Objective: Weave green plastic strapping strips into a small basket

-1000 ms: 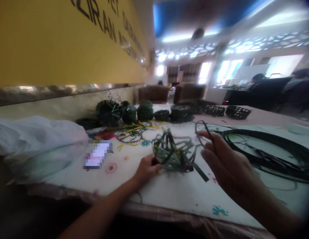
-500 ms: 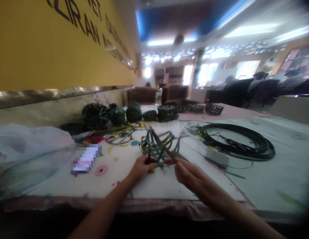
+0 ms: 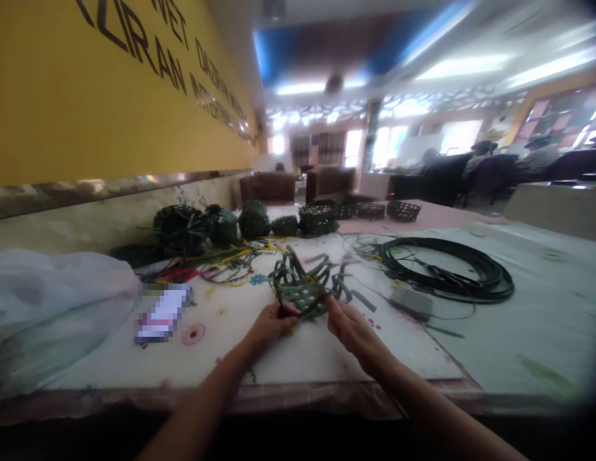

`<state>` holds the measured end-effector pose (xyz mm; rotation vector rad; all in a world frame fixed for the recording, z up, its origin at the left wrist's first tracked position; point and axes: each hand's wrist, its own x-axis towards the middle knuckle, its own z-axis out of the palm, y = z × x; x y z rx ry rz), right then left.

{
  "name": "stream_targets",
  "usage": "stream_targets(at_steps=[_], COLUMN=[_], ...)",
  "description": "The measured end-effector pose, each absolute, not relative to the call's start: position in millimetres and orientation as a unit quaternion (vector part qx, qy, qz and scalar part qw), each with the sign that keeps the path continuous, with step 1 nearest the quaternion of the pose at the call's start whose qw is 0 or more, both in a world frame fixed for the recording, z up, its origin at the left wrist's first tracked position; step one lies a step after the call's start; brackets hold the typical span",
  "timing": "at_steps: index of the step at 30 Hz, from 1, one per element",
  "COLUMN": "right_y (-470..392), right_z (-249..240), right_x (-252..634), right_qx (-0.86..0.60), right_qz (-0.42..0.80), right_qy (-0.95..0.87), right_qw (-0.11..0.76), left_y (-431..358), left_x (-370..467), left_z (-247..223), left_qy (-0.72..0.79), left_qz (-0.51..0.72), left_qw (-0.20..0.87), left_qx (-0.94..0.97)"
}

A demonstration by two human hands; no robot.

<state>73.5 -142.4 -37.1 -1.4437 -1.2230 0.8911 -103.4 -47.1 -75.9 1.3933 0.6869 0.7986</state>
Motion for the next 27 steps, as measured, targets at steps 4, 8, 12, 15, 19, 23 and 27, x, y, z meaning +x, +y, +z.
stream_targets(at_steps=[4,8,12,15,19,23,27], right_y=[-146,-149,-149,-147,-146,-142,-137], right_z=[-35,-34,-36,-38,-37,-39,-42], right_x=[67,62,61,61,61,64,68], right_qx=[-0.560,-0.508,-0.505,-0.508,-0.510,-0.519,-0.548], right_qz=[0.455,0.502,0.489,0.471,0.464,0.451,0.419], right_qy=[-0.418,-0.414,-0.450,-0.485,-0.514,-0.526,-0.494], right_qw=[0.552,0.564,0.550,0.533,0.510,0.501,0.530], left_y=[-46,-46,-47,-50,-55,-55,-53], left_x=[-105,-103,-100,-99,-101,-101,-101], left_z=[-78,-82,-85,-83,-77,-76,-77], left_qy=[0.300,0.305,0.289,0.309,0.311,0.312,0.332], left_qz=[0.358,0.369,0.394,0.388,0.365,0.373,0.376], left_qw=[0.650,0.626,0.573,0.529,0.546,0.594,0.586], left_qx=[0.600,0.615,0.658,0.689,0.688,0.641,0.637])
